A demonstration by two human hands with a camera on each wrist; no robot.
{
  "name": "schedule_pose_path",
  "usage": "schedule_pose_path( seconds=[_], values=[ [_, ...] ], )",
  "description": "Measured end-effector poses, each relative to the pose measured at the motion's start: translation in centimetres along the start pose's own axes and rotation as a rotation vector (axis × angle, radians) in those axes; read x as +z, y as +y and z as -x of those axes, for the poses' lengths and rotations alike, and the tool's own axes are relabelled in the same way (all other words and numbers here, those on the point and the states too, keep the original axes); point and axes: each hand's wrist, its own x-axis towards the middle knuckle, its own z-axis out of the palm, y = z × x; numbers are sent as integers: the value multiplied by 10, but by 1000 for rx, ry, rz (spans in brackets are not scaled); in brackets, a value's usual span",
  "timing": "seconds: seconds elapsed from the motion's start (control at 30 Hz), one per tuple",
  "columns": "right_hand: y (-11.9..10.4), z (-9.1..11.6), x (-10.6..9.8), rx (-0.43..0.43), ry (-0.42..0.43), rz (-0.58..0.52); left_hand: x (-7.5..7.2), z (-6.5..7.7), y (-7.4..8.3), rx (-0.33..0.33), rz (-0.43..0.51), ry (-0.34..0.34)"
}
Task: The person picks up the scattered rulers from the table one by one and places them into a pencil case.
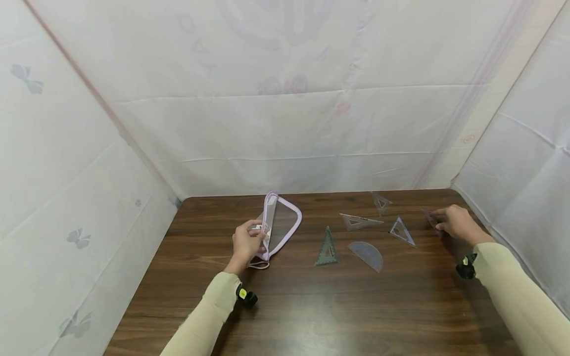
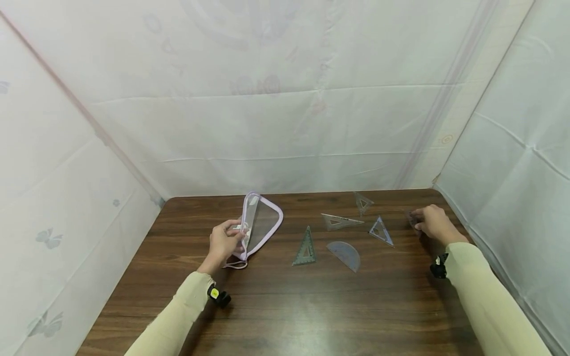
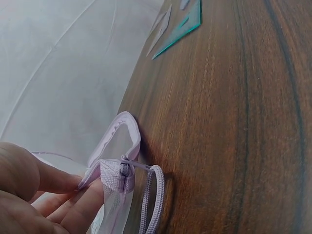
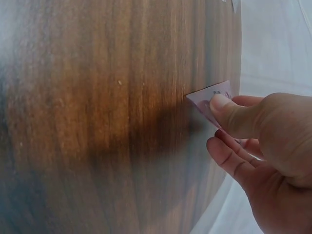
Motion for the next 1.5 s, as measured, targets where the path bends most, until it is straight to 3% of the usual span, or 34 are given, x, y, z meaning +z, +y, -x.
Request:
schedule_pose_path(
  seconds=[0.2, 0.5, 0.9, 1.17, 1.5],
  values=[
    [1, 1, -4, 54, -13, -34, 2, 0, -1, -23, 10, 4],
    [0, 5, -10, 61, 2, -154, 3, 0, -2, -47, 29, 9],
    [-5, 7, -19, 115, 6, -178, 4, -2, -2, -36, 34, 23],
    [-6, 7, -23, 112, 30, -279, 5, -3, -1, -29, 33, 33],
    [-11, 6, -25, 108, 90, -277, 7, -4, -4, -29, 45, 45]
  ],
)
